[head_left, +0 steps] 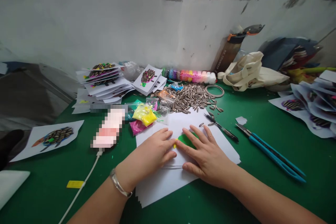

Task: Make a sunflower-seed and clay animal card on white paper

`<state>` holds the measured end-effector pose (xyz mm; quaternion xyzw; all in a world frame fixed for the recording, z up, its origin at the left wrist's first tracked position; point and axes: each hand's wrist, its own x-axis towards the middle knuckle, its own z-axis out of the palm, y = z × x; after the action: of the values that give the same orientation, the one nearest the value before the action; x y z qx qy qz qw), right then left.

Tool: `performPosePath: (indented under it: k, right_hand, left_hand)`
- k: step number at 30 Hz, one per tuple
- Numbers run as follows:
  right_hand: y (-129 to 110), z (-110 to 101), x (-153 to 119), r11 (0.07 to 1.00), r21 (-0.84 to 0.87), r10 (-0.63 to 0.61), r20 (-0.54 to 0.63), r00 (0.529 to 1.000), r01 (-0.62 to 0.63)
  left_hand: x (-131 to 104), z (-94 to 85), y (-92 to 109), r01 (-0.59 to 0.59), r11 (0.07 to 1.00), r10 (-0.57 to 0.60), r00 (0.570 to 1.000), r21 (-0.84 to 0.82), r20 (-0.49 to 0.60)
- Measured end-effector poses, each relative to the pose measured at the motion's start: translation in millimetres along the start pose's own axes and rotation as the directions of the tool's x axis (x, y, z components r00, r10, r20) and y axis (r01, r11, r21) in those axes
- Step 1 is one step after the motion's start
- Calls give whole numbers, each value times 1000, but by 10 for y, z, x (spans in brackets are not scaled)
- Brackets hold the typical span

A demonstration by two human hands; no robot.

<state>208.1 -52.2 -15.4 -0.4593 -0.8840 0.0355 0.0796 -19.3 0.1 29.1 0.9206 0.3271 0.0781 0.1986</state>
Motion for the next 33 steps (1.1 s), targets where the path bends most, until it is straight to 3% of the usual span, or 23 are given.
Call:
performPosePath:
  k: [6, 9, 12, 15, 17, 19, 23, 26, 29, 31, 33]
  right_hand:
    - [2, 4, 2, 1000, -3, -11, 10, 1000, 11]
    - [11, 3, -14, 999, 6, -33, -22, 999, 33]
    - [36, 19, -42, 999, 37, -19, -133, 991, 24]
    - [66, 42, -58, 996, 87, 26, -262, 965, -3]
    - [83, 52, -60, 992, 129, 48, -305, 951, -8]
    - [95, 57, -63, 985, 171, 72, -313, 947, -19]
    - [115, 49, -91, 976, 216, 101, -315, 944, -32]
    - [133, 37, -115, 974, 221, 117, -327, 938, -44]
    - [157, 26, -120, 974, 218, 134, -342, 930, -60]
    - [172, 19, -114, 974, 217, 139, -355, 924, -64]
    - [181, 11, -105, 975, 215, 141, -365, 920, -64]
  left_hand:
    - [14, 8, 42, -4, 999, 4, 1000, 36, -5]
    - [12, 10, 7, -31, 1000, 31, 998, 5, -63]
    - [-11, -39, -103, -19, 1000, 24, 962, 18, -272]
    - [-35, -91, -284, 156, 981, -75, 855, 118, -513]
    - [-36, -78, -405, 317, 933, -192, 839, 171, -509]
    - [-19, -14, -485, 374, 907, -266, 866, 196, -423]
    - [37, 161, -471, 344, 912, -239, 888, 223, -394]
    - [42, 190, -399, 302, 924, -194, 899, 235, -392]
    - [13, 70, -423, 365, 899, -222, 857, 243, -465]
    - [11, -68, -521, 491, 837, -316, 794, 241, -520]
    - [49, -216, -666, 556, 799, -375, 758, 230, -533]
